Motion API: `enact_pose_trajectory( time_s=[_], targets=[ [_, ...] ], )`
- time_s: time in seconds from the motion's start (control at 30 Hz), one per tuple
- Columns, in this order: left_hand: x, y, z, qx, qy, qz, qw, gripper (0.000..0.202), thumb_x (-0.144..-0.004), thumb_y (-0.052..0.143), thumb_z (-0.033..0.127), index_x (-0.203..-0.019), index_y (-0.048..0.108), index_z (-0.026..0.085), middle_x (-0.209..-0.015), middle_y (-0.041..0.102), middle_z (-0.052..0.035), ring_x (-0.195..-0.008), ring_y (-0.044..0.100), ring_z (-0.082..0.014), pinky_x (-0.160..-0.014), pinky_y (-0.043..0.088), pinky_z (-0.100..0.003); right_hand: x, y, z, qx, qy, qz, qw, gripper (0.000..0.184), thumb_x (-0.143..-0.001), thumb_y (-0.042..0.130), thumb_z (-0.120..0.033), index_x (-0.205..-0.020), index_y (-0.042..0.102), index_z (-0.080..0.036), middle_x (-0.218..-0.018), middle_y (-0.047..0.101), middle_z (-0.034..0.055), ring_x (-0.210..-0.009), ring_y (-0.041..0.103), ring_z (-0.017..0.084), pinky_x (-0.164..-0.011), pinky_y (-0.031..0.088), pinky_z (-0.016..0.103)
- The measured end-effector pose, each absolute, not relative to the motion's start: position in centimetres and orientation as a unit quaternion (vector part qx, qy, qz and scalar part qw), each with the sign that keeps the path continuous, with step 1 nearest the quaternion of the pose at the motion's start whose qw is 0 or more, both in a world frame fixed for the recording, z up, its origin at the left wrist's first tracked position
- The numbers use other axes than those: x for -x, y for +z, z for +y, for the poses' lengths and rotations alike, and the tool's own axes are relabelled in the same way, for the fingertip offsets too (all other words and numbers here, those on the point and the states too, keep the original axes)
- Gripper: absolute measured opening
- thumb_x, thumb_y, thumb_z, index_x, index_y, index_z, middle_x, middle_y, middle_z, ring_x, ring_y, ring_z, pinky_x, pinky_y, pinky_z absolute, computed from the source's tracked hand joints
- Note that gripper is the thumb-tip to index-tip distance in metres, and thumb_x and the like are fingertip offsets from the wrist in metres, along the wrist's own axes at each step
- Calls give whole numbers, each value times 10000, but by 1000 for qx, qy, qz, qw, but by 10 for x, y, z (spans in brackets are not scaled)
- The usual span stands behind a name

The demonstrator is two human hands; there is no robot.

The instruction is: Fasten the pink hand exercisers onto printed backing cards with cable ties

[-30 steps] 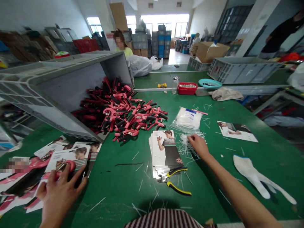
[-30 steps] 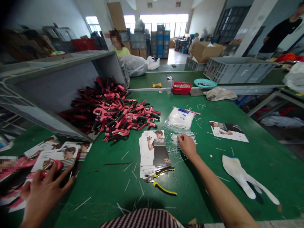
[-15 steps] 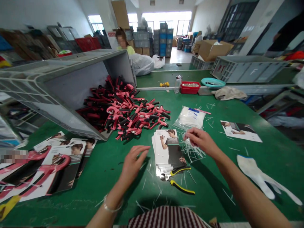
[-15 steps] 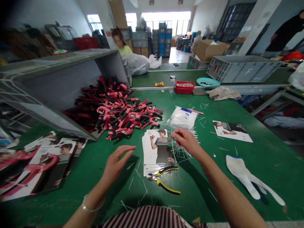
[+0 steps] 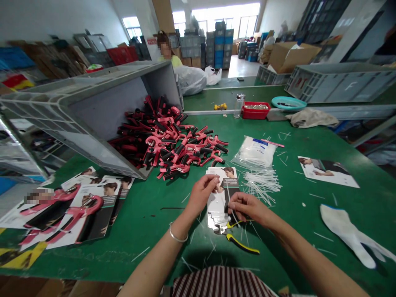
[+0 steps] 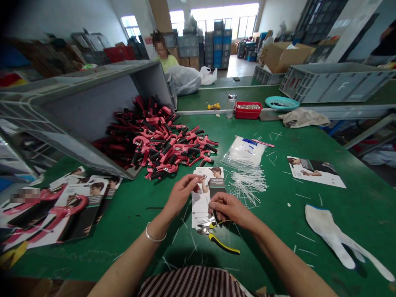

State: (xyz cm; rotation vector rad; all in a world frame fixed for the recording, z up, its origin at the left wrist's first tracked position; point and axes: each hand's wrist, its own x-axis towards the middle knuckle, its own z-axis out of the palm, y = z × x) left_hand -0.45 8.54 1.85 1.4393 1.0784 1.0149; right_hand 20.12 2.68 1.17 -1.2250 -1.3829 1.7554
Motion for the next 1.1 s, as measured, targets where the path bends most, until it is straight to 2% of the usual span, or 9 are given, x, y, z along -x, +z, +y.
enact_pose_trajectory(
  time_s=[0.17, 0.27, 0.37, 0.47, 0.6, 0.7, 0.83, 1.0, 1.1],
  targets=[
    [11, 25, 61, -786, 350, 451, 237, 294, -958, 506, 293, -1215, 631, 224, -1219, 637, -107, -1165, 529, -245, -1005, 376, -429, -209, 13, 34, 519, 525, -624, 256, 173, -859, 612, -335, -811, 607, -169, -714, 620, -6, -619, 515, 112, -560, 371, 228],
    [12, 30, 47, -881, 225, 380, 172, 229, -950, 534, 280, -1112, 691, 241, -1051, 702, -82, -1069, 564, -247, -985, 349, -451, -212, 22, 37, 513, 484, -666, 242, 144, -839, 615, -287, -751, 612, -173, -699, 595, -11, -649, 515, 125, -594, 388, 240],
    [14, 25, 48, -851, 214, 423, 227, 193, -938, 552, 279, -921, 727, 200, -847, 708, -55, -879, 602, -210, -873, 401, -378, -215, 29, 41, 501, 537, -616, 286, 160, -841, 631, -342, -856, 647, -183, -741, 608, -4, -640, 535, 126, -575, 411, 242],
    [12, 18, 50, -739, 279, 483, 377, 221, -921, 562, 318, -866, 715, 168, -818, 713, -45, -790, 621, -178, -754, 442, -287, -208, 26, 42, 442, 633, -519, 367, 388, -815, 684, -387, -1159, 602, -226, -938, 649, 21, -684, 599, 135, -594, 463, 258],
    [3, 11, 44, -680, 265, 477, 491, 293, -909, 547, 372, -785, 713, 165, -721, 692, -24, -689, 614, -165, -656, 446, -251, -186, 2, 36, 429, 640, -476, 424, 237, -814, 709, -383, -945, 668, -190, -788, 650, 2, -648, 607, 129, -656, 491, 280],
    [4, -4, 47, -722, 252, 486, 422, 273, -897, 563, 394, -984, 713, 182, -960, 711, -58, -912, 630, -206, -837, 464, -298, -177, -16, 31, 478, 608, -435, 462, 240, -810, 717, -409, -817, 669, -174, -670, 624, -8, -588, 581, 121, -605, 479, 264],
    [18, -41, 64, -717, 244, 601, 255, 627, -787, 696, 435, -1327, 546, 151, -1355, 548, -162, -1263, 464, -322, -1070, 333, -460, -184, -33, 29, 507, 607, -326, 518, 301, -790, 729, -447, -914, 669, -180, -782, 663, 12, -579, 569, 104, -581, 500, 259],
    [37, -65, 88, -669, 320, 587, 323, 271, -840, 612, 319, -1054, 713, 188, -1213, 656, -94, -1158, 550, -266, -1055, 351, -452, -192, -33, 27, 499, 607, -333, 521, 407, -802, 723, -422, -1122, 625, -188, -822, 655, 10, -648, 606, 124, -646, 551, 289],
    [42, -51, 91, -624, 357, 587, 373, 193, -778, 642, 296, -886, 708, 150, -982, 711, -90, -964, 635, -240, -914, 459, -394, -196, -25, 27, 503, 590, -371, 511, 310, -835, 692, -426, -1019, 599, -194, -800, 672, 16, -588, 608, 124, -570, 541, 275]
  ],
)
